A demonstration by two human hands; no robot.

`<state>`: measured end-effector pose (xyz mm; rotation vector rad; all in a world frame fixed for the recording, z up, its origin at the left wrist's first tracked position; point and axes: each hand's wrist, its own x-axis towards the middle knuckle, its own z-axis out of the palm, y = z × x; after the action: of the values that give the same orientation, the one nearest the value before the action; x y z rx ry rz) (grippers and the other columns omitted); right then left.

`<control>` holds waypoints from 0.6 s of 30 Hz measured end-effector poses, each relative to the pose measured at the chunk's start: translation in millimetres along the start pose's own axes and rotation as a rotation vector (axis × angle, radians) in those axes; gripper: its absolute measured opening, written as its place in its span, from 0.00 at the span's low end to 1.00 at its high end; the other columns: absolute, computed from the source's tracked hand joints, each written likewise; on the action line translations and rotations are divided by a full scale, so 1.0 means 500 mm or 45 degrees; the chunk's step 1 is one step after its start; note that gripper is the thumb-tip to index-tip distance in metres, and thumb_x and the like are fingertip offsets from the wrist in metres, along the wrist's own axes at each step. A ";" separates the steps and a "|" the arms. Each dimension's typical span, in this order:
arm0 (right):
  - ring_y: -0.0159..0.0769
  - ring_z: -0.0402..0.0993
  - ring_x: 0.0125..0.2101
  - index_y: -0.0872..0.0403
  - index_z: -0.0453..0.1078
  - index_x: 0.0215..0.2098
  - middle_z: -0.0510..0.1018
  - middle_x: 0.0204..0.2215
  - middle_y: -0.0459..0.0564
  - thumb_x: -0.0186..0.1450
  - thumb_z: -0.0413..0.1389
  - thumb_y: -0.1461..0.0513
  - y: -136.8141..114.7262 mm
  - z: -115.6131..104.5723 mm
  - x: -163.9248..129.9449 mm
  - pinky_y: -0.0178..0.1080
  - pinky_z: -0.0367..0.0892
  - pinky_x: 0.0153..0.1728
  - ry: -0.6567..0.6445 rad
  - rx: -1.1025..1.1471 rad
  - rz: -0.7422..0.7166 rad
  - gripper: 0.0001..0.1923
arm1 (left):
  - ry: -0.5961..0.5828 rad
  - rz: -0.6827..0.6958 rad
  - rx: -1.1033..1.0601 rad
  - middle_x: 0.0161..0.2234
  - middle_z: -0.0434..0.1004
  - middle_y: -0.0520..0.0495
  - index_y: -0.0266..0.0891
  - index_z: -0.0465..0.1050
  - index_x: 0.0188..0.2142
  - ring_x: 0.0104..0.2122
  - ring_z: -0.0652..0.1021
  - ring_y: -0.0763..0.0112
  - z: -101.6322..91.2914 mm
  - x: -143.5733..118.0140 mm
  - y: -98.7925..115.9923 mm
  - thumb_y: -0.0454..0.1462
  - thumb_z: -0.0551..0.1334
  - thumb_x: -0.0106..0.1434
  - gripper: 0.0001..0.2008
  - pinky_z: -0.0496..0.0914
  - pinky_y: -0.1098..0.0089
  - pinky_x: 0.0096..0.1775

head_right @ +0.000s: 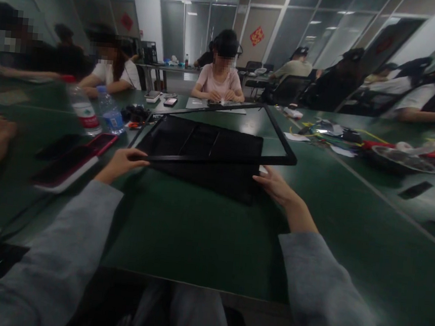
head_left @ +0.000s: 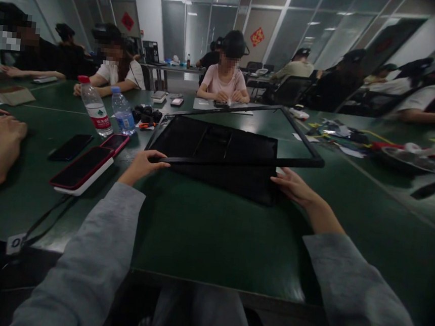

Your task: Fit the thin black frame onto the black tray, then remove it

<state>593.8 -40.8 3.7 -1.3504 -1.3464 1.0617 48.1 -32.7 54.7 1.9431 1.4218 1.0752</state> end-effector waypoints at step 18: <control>0.53 0.77 0.60 0.52 0.70 0.66 0.81 0.57 0.60 0.67 0.58 0.49 -0.011 0.004 0.018 0.60 0.67 0.67 0.520 -0.616 -0.429 0.33 | -0.127 -0.026 0.234 0.44 0.87 0.44 0.47 0.86 0.38 0.49 0.82 0.49 0.012 -0.009 -0.004 0.52 0.76 0.54 0.17 0.70 0.50 0.58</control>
<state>591.0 -32.1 9.1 -1.5090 -1.4938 0.2168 51.5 -36.1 48.5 2.0730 1.5276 0.8512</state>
